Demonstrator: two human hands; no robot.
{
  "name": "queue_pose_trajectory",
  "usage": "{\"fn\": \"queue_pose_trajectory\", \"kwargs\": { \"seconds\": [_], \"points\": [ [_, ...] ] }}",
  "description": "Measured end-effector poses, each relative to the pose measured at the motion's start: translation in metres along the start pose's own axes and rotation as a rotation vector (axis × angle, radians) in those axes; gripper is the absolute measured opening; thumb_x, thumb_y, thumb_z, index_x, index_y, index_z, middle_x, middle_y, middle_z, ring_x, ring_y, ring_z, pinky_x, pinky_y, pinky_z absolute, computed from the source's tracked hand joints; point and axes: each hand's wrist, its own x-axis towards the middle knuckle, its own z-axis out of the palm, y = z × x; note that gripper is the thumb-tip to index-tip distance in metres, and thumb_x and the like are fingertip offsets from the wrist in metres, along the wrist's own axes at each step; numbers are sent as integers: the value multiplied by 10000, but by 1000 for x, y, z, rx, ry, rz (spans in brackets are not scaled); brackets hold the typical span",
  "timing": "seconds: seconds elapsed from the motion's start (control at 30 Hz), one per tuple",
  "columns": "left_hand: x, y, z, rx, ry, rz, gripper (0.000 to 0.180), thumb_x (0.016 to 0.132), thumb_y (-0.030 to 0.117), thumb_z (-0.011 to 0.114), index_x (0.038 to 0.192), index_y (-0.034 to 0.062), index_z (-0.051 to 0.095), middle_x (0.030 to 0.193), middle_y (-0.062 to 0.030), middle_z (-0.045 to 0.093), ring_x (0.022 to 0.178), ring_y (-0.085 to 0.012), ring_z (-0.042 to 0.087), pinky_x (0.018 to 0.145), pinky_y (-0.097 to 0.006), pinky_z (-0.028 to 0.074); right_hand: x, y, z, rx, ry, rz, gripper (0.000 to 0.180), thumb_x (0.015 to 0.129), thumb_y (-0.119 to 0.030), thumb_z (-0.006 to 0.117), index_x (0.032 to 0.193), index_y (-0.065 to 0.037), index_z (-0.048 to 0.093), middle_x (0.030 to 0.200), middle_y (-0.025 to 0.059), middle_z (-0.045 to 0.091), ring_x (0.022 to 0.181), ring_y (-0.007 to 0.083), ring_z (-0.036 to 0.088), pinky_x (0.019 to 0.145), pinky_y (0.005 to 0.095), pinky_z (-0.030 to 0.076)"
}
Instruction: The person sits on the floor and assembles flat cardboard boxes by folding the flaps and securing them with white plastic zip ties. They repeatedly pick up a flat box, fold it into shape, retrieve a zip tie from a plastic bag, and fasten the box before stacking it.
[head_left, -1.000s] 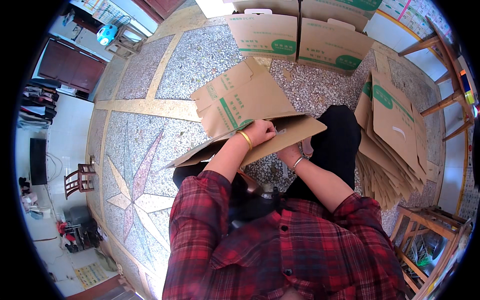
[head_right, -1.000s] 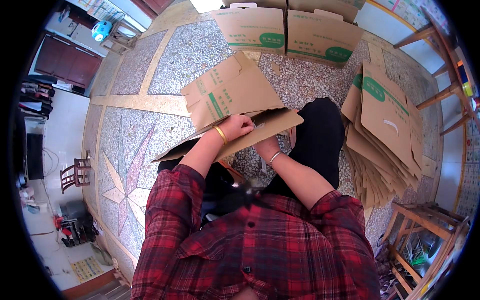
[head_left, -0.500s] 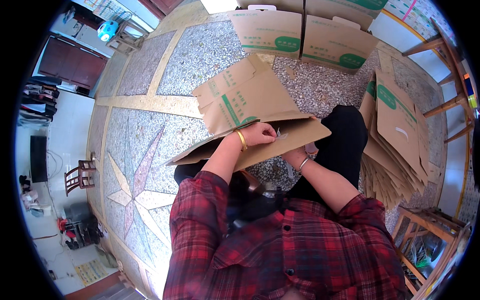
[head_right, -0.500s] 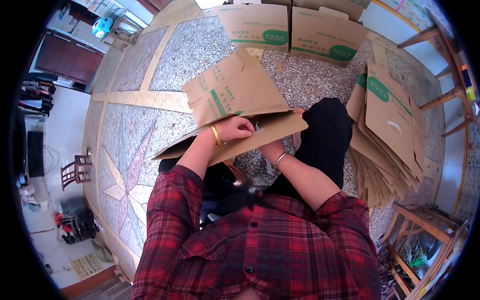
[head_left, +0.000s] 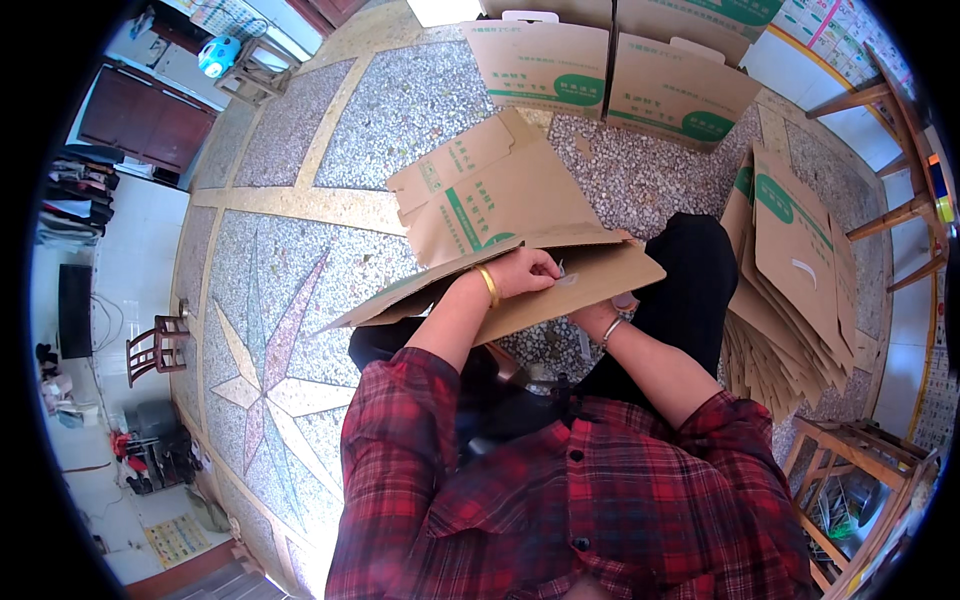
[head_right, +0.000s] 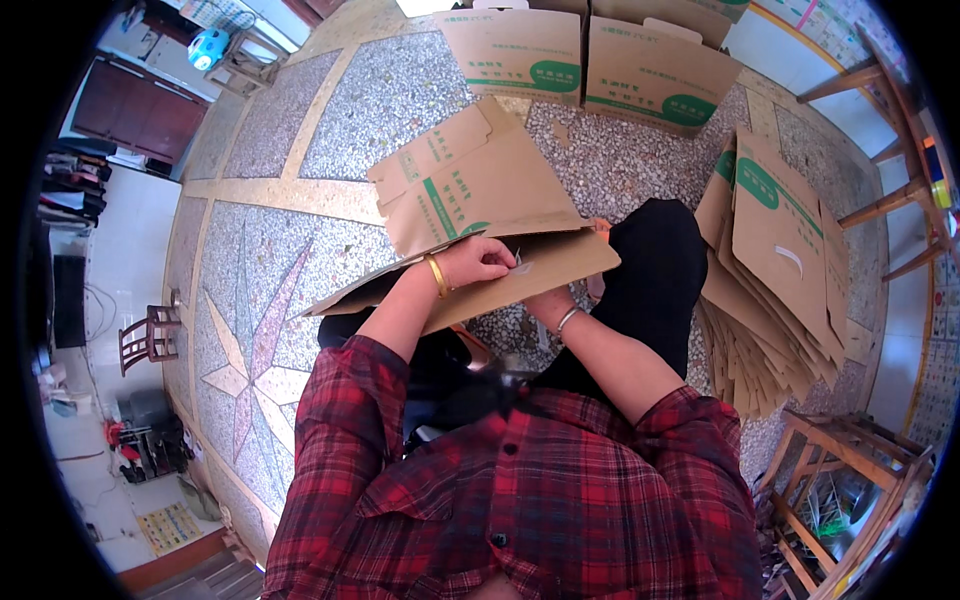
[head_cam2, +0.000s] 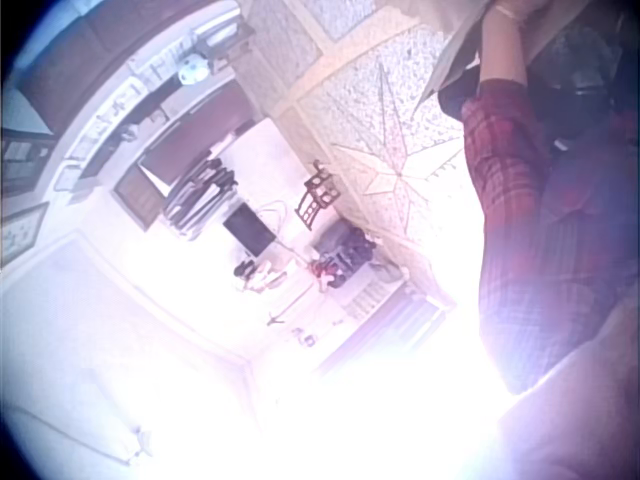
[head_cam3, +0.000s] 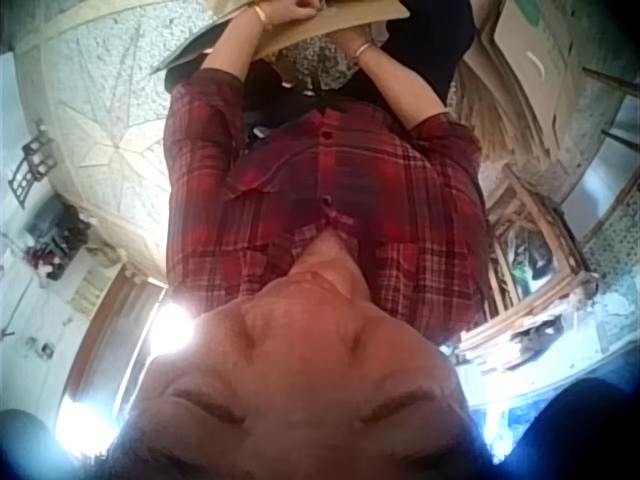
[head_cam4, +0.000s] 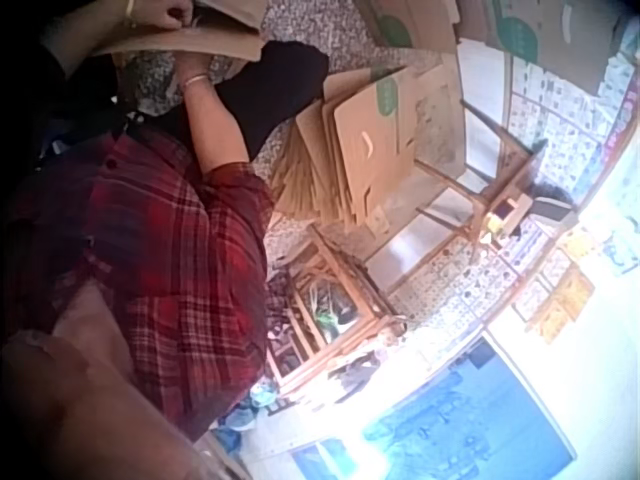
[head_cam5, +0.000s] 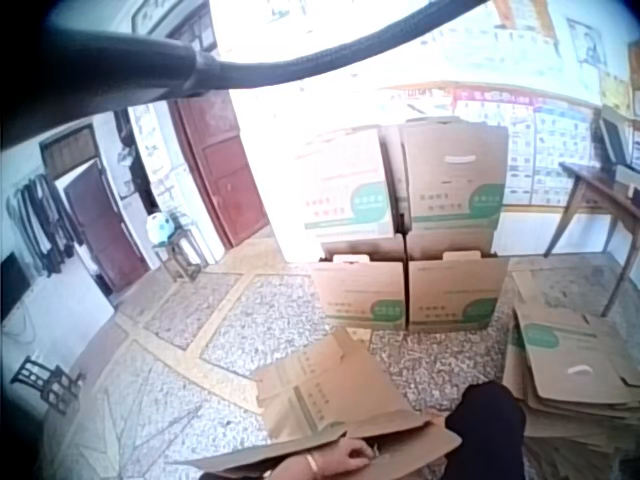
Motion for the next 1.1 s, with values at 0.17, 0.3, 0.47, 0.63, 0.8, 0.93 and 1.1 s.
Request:
{"fn": "queue_pose_trajectory", "kwargs": {
  "seconds": [0.17,0.3,0.47,0.63,0.8,0.93,1.1],
  "points": [
    [-5,2,-6,21,-88,-27,255,781,200,642,1007,84,663,933,-78,650,886,-158,599,810,-277,459,-1,-1,-1,-53,-30,-66,134,760,-184,571,817,-70,613,796,122,609,776,325,578,682,435,432],
    [-4,0,-4,23,-80,13,227,775,192,655,975,87,676,936,-78,645,882,-166,601,804,-279,461,-7,5,5,-61,-27,-65,122,768,-163,554,828,-75,613,804,123,610,776,325,579,677,441,433],
    [-3,2,3,135,-17,63,191,768,192,655,930,93,681,897,-80,648,842,-182,610,779,-287,471,-6,5,6,-55,-117,-24,125,758,-153,559,847,-82,611,809,122,610,782,325,580,691,443,432],
    [3,7,13,244,38,59,147,750,164,632,859,71,664,851,-82,647,771,-198,618,731,-299,486,-10,8,5,-76,-67,-40,135,740,-163,579,842,-81,610,797,119,606,781,324,579,690,447,431],
    [-1,6,17,380,87,69,147,750,177,613,833,62,653,823,-80,646,732,-207,619,714,-306,490,-11,-5,-8,-4,-28,-1,133,722,-190,606,796,-79,614,777,120,602,769,317,577,677,444,433],
    [-9,13,12,291,67,82,179,764,195,607,873,62,654,834,-91,647,765,-205,617,731,-308,486,-6,-2,-8,126,-156,151,127,719,-190,610,785,-81,617,769,121,602,760,313,578,669,432,436],
    [-23,15,-2,95,-81,-5,283,792,228,608,1014,55,630,951,-100,629,905,-175,586,814,-292,458,-6,6,0,123,-75,50,137,724,-191,606,803,-81,618,766,126,603,759,304,582,671,418,444]
  ]
}}
